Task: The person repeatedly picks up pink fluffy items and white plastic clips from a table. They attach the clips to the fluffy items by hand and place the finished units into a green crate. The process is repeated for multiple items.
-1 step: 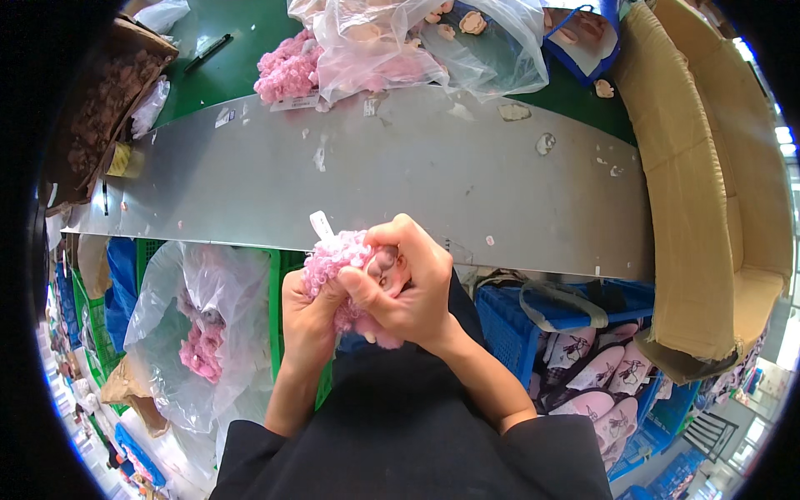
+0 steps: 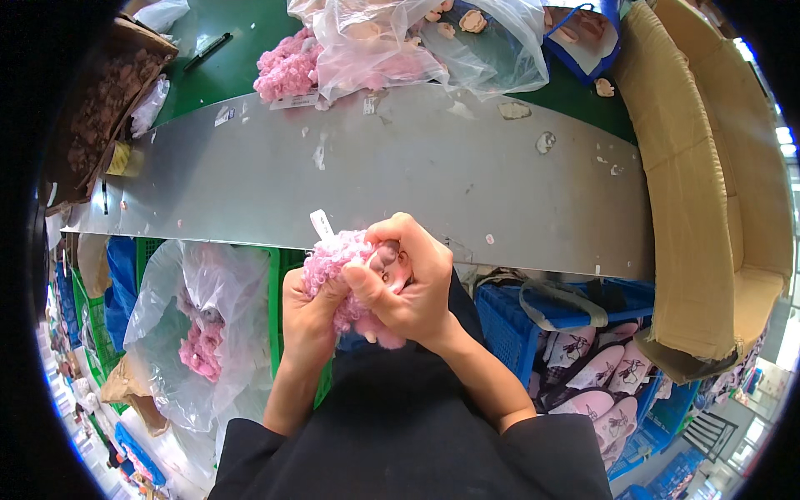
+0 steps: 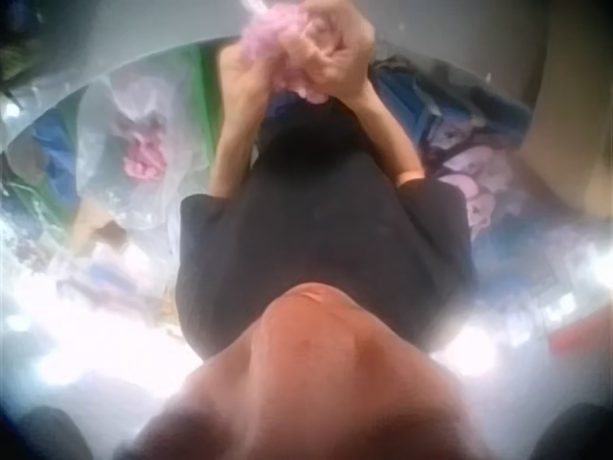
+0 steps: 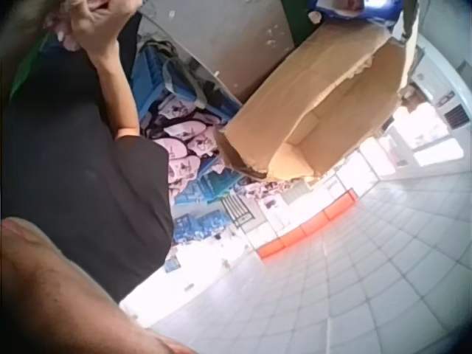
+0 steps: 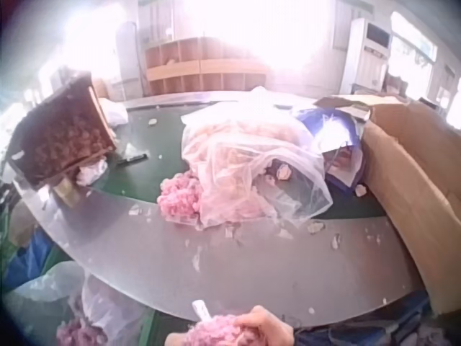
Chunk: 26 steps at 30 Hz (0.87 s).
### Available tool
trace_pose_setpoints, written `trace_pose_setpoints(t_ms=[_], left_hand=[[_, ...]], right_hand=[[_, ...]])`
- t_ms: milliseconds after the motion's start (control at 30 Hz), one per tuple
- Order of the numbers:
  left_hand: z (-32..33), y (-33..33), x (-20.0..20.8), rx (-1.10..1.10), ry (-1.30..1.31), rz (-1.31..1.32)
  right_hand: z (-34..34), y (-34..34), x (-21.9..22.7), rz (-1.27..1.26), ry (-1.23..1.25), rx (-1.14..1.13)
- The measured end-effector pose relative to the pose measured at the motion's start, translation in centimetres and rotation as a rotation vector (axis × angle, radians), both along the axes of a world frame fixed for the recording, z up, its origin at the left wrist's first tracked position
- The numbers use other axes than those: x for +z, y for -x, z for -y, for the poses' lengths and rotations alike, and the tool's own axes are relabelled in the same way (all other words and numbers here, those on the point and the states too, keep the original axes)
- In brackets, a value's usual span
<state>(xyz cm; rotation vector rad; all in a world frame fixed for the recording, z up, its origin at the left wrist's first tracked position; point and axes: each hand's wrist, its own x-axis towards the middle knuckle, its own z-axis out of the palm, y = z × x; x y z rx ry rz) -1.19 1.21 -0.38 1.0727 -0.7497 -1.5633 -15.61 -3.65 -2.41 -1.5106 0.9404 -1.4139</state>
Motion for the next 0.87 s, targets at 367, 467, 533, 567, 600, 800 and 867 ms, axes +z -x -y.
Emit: trace_pose_setpoints(t_ms=[367,467,533,567,600,800,867], left_hand=[[-0.1,0.0,-0.6,-0.014,-0.067,-0.484],[0.1,-0.5,-1.0,-0.108,-0.012,-0.519],[-0.3,-0.7,-1.5,-0.088,-0.002,-0.514],[-0.2,-0.6,-1.3,-0.103,0.015,-0.504],[-0.2,-0.6,-1.0,-0.118,0.032,-0.493],[0.4,-1.9,-0.3,-0.255,0.016,-0.117],[0.7,-0.7,0.9,-0.058,-0.060,-0.047]], right_hand=[[0.8,-0.9,0.1,0.212,-0.119,0.045],[0.7,-1.1,-0.2,0.216,-0.148,0.023],[0.6,-1.2,-0.4,0.200,-0.144,0.009],[0.6,-1.2,-0.4,0.187,-0.136,0.001],[0.5,-1.2,-0.5,0.174,-0.129,-0.007],[0.7,-1.0,-1.3,0.039,-0.131,-0.055],[0.7,-0.5,-1.0,0.032,-0.115,-0.016]])
